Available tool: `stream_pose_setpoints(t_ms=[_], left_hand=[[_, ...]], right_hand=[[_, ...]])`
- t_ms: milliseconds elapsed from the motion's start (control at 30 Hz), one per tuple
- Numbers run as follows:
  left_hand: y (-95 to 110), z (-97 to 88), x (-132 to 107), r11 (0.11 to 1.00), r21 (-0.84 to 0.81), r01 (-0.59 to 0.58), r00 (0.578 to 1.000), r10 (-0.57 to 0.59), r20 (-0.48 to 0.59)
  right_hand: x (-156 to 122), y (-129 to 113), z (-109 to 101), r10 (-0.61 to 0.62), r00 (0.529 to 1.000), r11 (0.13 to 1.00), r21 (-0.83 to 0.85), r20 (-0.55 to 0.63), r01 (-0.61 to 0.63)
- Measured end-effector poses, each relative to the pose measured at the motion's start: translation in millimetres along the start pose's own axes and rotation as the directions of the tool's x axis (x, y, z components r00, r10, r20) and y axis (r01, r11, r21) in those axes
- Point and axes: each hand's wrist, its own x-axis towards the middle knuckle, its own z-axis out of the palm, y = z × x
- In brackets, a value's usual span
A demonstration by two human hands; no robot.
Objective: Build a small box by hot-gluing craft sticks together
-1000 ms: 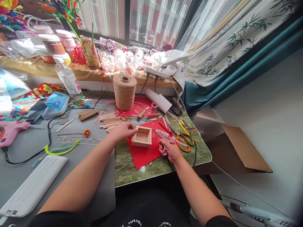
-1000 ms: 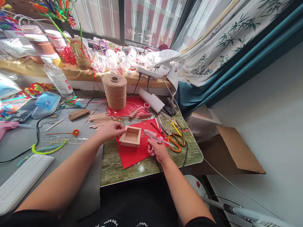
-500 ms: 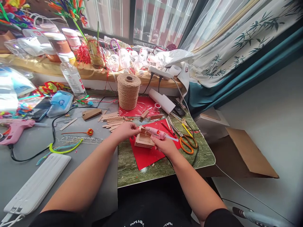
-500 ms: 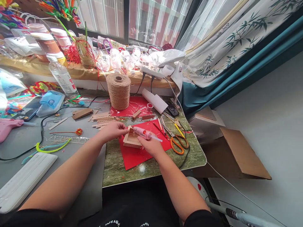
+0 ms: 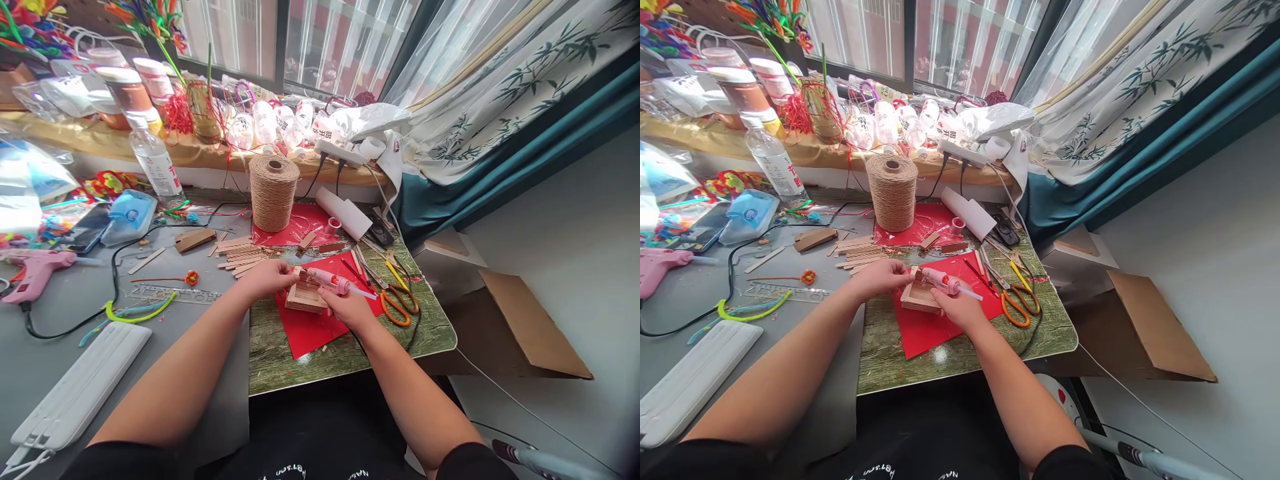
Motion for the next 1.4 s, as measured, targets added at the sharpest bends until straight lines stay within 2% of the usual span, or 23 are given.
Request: stream_pose_setpoints(t_ms=[200,500,700,833,933,1000,1100,1200,1267,1400], left_hand=[[-1,8.4,5,1.000,0.012,0.004,0.999,-0.004,-0.035],[0,7.7,3,0.996,-0.069,0.049,0.998,-0.047,0.031],[-7,9.7,6,0.994,-0.113,-0.002,0.999,0.006,0.035],[-7,7.8,5,0.997,-0.079,-0.009,0.999,0.013,0.040],[-7,6.1,4,0.997,-0.069,-0.018,0.999,0.021,0.039],[-7,5.5,4,0.997,-0.080,-0.013,0.999,0.017,0.049],[-8,5.3,5,0.995,-0.103,0.000,0.998,0.005,0.056],[-10,5.4,5,0.992,-0.127,0.009,0.998,-0.002,0.060],[-10,5.7,5,0.989,-0.145,0.007,0.998,0.001,0.057],[-7,6.2,6,0.985,-0.171,0.019,0.998,-0.008,0.066]], right_hand=[[-3,3,0,-0.007,1.000,0.999,-0.032,-0.017,0.006],[2,21,1,0.032,0.999,0.997,0.075,0.019,-0.033],[1,8,-3,0.038,0.999,0.997,0.070,0.030,-0.040],[1,-1,-3,0.006,1.000,0.999,0.046,0.005,-0.006],[2,2,0,0.004,1.000,0.999,0.044,0.000,-0.004],[2,9,1,0.010,1.000,0.994,0.108,0.020,-0.012],[5,29,-4,0.023,1.000,0.933,0.358,0.000,-0.022],[11,53,-15,-0.032,0.989,0.785,0.609,-0.147,0.116],[17,68,-23,-0.056,0.978,0.720,0.671,-0.199,0.178],[28,86,-33,-0.042,0.978,0.673,0.717,-0.205,0.179]])
